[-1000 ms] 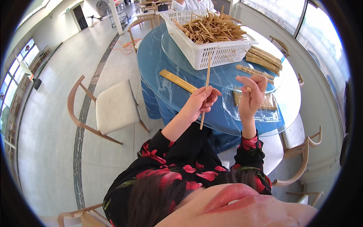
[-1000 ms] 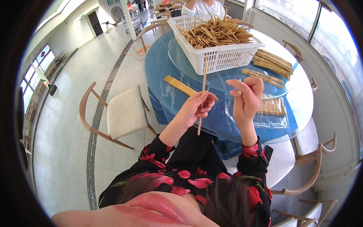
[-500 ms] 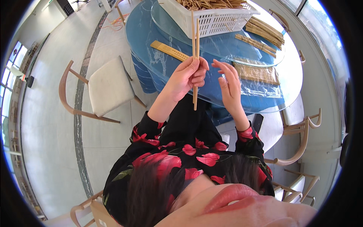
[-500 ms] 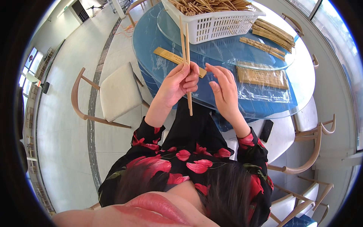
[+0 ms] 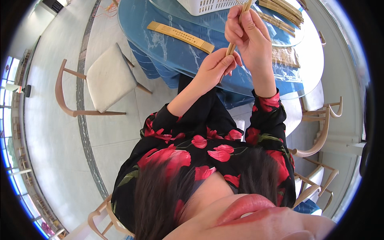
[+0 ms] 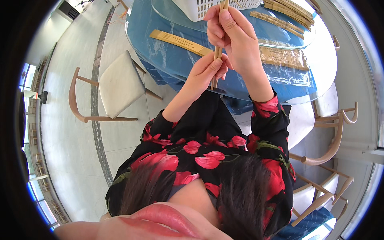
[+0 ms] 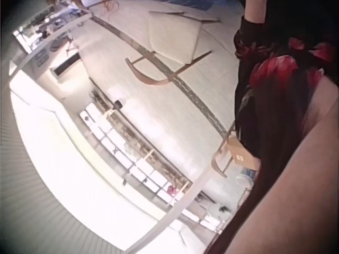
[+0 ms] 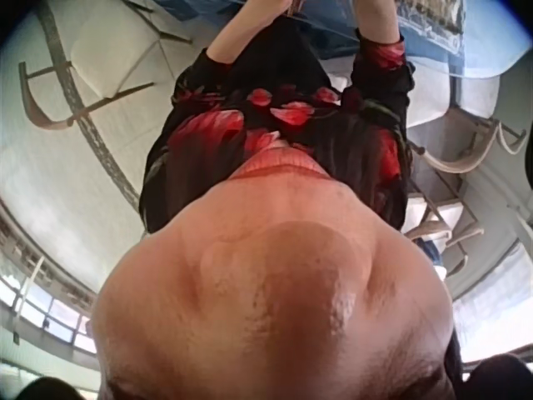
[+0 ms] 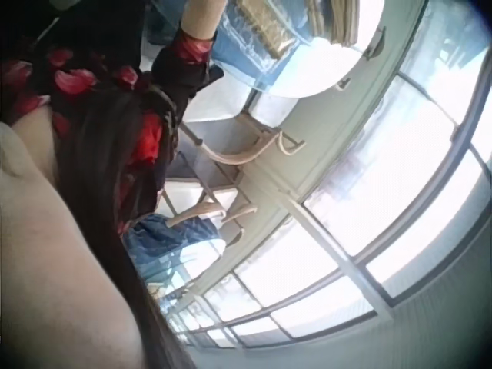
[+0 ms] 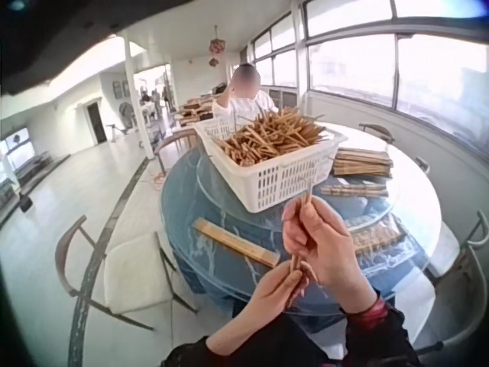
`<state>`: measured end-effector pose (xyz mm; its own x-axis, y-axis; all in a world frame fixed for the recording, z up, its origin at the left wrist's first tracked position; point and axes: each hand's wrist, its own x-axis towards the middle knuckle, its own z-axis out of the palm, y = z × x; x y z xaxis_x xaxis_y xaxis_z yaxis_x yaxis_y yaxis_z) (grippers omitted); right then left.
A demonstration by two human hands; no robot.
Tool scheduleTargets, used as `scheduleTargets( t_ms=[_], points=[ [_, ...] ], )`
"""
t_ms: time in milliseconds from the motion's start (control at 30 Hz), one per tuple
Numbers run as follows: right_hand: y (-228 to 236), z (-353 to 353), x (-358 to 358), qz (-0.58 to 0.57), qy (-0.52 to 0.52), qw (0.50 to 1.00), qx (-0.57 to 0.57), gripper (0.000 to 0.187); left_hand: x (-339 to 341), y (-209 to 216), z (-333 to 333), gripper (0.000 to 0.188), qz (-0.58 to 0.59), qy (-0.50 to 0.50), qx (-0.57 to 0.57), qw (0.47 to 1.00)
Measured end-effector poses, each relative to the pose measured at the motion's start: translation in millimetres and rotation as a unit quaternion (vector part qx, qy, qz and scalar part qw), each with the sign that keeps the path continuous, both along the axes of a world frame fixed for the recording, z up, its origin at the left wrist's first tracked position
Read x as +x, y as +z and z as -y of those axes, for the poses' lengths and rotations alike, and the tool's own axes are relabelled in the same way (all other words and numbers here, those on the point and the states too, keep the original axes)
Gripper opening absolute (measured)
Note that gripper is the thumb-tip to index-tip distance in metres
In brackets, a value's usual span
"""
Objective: The person sits at a table and repeatedly picks up thin bamboo strips, aligns them with a flat bamboo piece, and inserts them into slots. The person handles the strips one at a time, occasionally adjusting their position before placing them into a basket or onto the table.
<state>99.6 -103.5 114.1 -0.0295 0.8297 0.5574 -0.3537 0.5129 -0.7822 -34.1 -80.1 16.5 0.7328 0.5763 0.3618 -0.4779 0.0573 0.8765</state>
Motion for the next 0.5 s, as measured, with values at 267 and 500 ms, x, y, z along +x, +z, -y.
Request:
scheduleTargets(
  t_ms=[267,500],
  points=[
    [-3.0,2.1,9.1,0.083,-0.059,0.995,0.013,0.042,16.2,0.5,-8.0,0.023,-0.026,0.067,0.091,0.993],
    [-0.3,-4.4,31.0,-0.034,-0.013,0.996,-0.083,0.063,25.8,-41.6,-10.9,0.023,-0.048,0.026,0.061,0.997]
  ],
)
